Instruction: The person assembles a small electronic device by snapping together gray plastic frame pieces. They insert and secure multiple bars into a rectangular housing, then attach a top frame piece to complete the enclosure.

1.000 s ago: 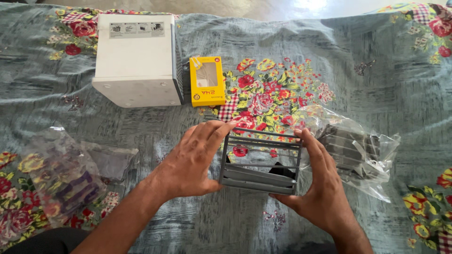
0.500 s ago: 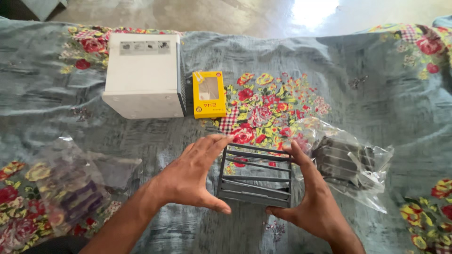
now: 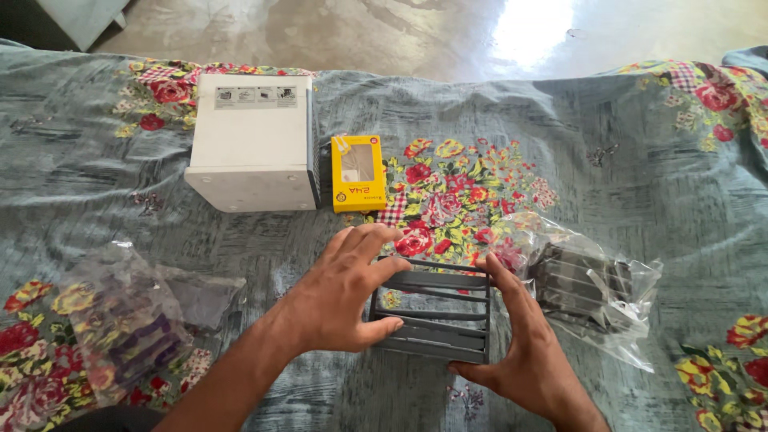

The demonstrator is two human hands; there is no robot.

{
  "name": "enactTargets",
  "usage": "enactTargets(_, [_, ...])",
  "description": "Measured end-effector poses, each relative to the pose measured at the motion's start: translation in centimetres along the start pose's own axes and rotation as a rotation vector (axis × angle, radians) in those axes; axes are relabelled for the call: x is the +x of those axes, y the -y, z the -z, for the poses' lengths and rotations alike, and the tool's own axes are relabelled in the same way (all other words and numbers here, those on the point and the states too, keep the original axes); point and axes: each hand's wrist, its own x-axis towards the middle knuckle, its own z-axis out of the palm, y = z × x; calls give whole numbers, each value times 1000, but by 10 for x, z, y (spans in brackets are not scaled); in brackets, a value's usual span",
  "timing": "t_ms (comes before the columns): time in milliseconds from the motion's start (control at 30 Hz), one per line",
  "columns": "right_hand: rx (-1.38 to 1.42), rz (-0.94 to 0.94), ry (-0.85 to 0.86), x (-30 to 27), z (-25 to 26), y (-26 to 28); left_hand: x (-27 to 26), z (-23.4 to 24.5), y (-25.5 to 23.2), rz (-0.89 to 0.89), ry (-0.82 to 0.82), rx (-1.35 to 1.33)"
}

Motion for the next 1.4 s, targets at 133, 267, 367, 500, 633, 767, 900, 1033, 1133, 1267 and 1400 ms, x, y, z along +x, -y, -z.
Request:
enactTargets(133, [3,-20,15,1,0,1,2,-8,0,27,25,-11])
enactTargets(267, [19,-9,15,1,-1,5,3,-14,-2,26,-7,-28])
enactTargets(367, [18,-24,24,2,1,6,2,-16,-1,15,-13,-50])
enactTargets(500, [8,-120,69,3,1,7,5,-20,-1,-26,14,21])
enactTargets(633, [-4,-56,35,2,2,6,5,-23,-2,-124,-33,152])
enactTargets(767, [16,-52,36,2,0,7,5,-21,-1,-100,-52,77])
enactTargets(900, [19,-11,18,2,-1,6,3,-17,0,-121,-83,33])
enactTargets(1033, [19,-52,30,2,0,5,3,-13,2,-64,-132,-116])
enactTargets(1133, [55,-26,17,0,-1,3,2,-10,5,28,-176,-356])
enactTargets(1267, [96,6,17,-1,-2,-4,3,-8,12,243,-249,-827])
enactTargets(1400, [194,146,-60,-2,3,-14,-4,2,33,441,-295,-786])
